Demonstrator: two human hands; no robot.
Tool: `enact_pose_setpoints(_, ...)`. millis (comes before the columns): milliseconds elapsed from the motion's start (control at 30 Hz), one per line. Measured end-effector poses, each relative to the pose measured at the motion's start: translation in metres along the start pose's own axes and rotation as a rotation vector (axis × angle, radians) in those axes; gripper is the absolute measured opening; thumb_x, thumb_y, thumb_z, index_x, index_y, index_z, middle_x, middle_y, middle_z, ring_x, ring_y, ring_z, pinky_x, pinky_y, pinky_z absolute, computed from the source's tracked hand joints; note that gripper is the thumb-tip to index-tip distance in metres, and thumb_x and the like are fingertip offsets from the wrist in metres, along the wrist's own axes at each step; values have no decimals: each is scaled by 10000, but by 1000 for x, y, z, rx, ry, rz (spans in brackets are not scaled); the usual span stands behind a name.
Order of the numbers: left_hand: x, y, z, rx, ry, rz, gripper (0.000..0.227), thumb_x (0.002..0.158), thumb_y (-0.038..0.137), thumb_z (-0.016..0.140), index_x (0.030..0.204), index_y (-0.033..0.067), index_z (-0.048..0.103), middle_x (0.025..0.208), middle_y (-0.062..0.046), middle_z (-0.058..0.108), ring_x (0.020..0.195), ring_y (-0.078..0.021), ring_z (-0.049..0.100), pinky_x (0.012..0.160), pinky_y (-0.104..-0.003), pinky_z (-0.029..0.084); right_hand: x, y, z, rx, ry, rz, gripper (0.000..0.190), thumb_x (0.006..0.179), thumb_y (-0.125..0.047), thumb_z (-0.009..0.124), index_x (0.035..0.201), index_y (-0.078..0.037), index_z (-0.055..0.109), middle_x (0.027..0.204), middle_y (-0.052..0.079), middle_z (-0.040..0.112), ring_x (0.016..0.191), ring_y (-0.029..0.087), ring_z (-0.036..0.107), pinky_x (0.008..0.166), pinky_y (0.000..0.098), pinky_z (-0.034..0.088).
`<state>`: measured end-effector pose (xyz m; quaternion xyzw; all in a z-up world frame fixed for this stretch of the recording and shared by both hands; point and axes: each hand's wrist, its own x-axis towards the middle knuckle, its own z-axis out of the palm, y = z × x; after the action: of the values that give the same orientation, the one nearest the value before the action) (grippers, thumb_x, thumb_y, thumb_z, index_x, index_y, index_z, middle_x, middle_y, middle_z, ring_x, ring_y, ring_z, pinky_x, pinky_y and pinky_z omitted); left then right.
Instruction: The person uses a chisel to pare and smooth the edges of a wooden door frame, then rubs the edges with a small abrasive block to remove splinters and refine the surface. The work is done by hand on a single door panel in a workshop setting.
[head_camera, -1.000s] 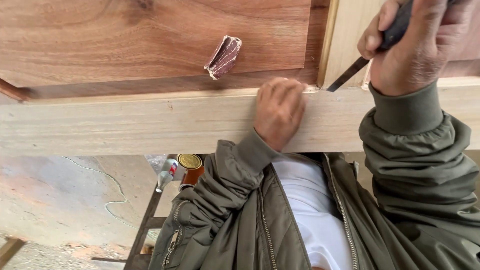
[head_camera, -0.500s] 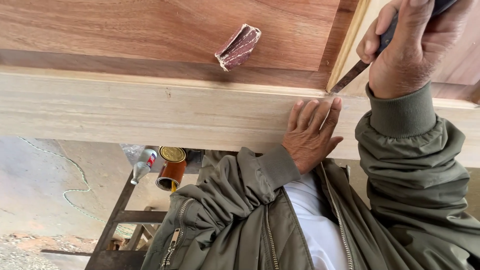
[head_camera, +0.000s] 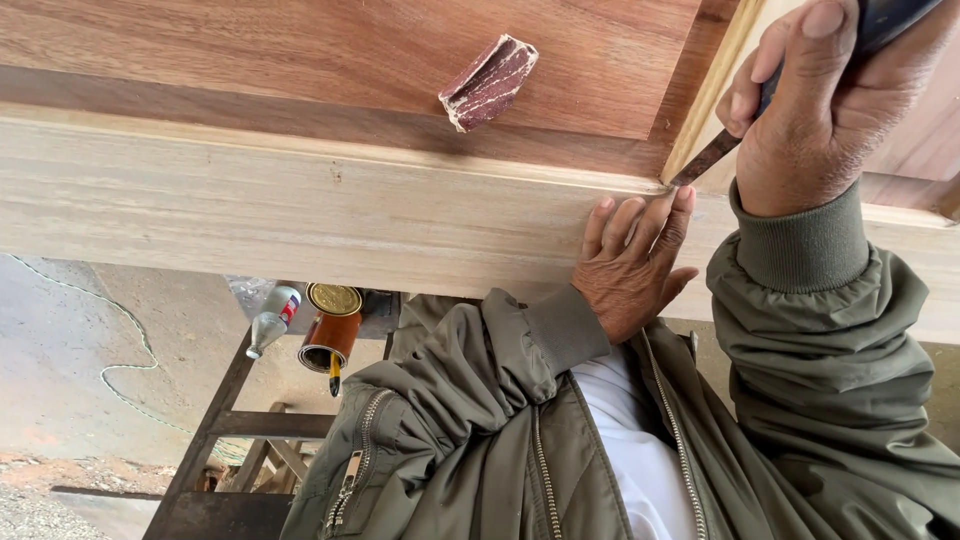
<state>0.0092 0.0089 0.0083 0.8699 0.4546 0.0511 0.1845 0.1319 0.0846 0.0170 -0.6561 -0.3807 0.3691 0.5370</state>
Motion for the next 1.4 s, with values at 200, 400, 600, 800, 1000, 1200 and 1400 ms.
enact_pose_setpoints(200, -1, 0, 1, 9, 15, 4, 701, 730, 577, 570, 1243, 137, 383, 1141, 49, 485, 1038, -138, 438, 1010, -337, 198, 5, -15, 11, -43, 6, -19, 150, 1043, -117, 340, 1176, -166, 292, 688, 170, 321, 462, 196, 298, 394, 262, 236)
enact_pose_setpoints(400, -3, -1, 1, -31, 10, 6, 729, 703, 568, 610, 1237, 126, 385, 1143, 36, 488, 1034, -146, 438, 1013, -341, 210, -4, 14, -1, 55, 121, 97, 270, 1111, -99, 408, 1294, -269, 306, 701, 160, 332, 494, 187, 305, 428, 264, 245)
enact_pose_setpoints(600, -2, 0, 0, -22, 23, -12, 741, 681, 592, 627, 1221, 136, 406, 1139, 46, 485, 1039, -137, 435, 1013, -336, 207, -5, 15, -3, 47, 139, 99, 288, 1115, -149, 434, 1325, -286, 292, 699, 160, 338, 486, 189, 314, 424, 255, 246)
enact_pose_setpoints(800, -4, 0, 4, -36, 32, -2, 790, 661, 595, 674, 1231, 130, 388, 1114, 40, 501, 1033, -155, 433, 1016, -343, 237, 5, -11, 9, 6, 194, 146, 130, 1023, -199, 407, 1142, -194, 356, 708, 120, 360, 492, 170, 339, 406, 243, 239)
enact_pose_setpoints(1000, -6, 2, 7, -101, 9, -13, 836, 640, 565, 722, 1242, 109, 362, 1117, 13, 482, 1053, -173, 433, 1023, -358, 249, 10, -7, 5, 92, 296, 128, 85, 968, -226, 443, 1028, -188, 398, 674, 117, 350, 457, 171, 338, 361, 238, 205)
enact_pose_setpoints(1200, -5, 2, 6, -89, -32, -21, 782, 670, 580, 668, 1241, 129, 380, 1177, 25, 456, 1078, -164, 410, 1030, -343, 213, 16, -7, 3, 129, 329, 161, 240, 880, -357, 490, 976, -151, 414, 631, 102, 321, 427, 156, 319, 353, 232, 176)
enact_pose_setpoints(1400, -7, 2, 11, -88, -37, -7, 813, 650, 588, 688, 1241, 120, 382, 1147, 1, 439, 1074, -170, 409, 1029, -361, 243, 19, -1, -2, 143, 425, 210, 311, 799, -380, 512, 782, -118, 346, 596, 89, 388, 386, 158, 357, 311, 241, 198)
